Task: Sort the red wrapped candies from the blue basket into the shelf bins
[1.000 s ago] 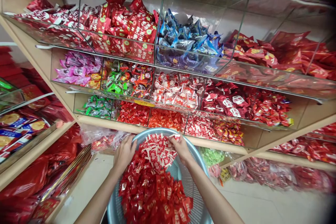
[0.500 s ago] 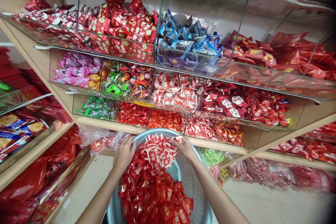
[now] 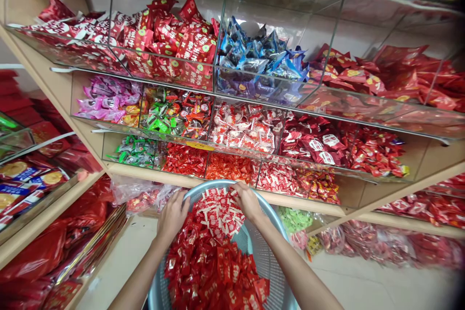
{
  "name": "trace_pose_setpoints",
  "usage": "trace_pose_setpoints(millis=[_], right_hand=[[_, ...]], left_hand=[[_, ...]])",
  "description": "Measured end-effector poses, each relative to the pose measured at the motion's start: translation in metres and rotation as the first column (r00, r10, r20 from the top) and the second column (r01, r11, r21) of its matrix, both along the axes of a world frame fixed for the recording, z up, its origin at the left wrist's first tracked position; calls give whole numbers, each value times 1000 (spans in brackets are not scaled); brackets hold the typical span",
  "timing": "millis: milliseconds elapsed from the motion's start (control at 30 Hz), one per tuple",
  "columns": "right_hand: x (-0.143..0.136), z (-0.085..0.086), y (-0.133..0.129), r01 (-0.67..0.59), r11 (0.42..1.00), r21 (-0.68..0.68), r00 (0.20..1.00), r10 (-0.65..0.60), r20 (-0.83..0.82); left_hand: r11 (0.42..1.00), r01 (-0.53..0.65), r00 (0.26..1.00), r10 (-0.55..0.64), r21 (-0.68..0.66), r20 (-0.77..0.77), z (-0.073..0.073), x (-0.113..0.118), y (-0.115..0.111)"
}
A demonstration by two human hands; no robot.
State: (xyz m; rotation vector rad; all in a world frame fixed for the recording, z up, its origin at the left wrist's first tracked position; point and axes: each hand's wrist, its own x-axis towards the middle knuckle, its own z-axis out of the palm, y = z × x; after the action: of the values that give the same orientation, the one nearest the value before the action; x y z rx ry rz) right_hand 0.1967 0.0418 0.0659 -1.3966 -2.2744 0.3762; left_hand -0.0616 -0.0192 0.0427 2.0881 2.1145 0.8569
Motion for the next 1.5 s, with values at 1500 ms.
trace_pose_setpoints(millis=[1500], right_hand=[[7, -15, -57, -51, 780, -623, 659, -442, -608]], left_hand=[[1000, -3, 1000, 3, -8, 20, 1, 0, 1]])
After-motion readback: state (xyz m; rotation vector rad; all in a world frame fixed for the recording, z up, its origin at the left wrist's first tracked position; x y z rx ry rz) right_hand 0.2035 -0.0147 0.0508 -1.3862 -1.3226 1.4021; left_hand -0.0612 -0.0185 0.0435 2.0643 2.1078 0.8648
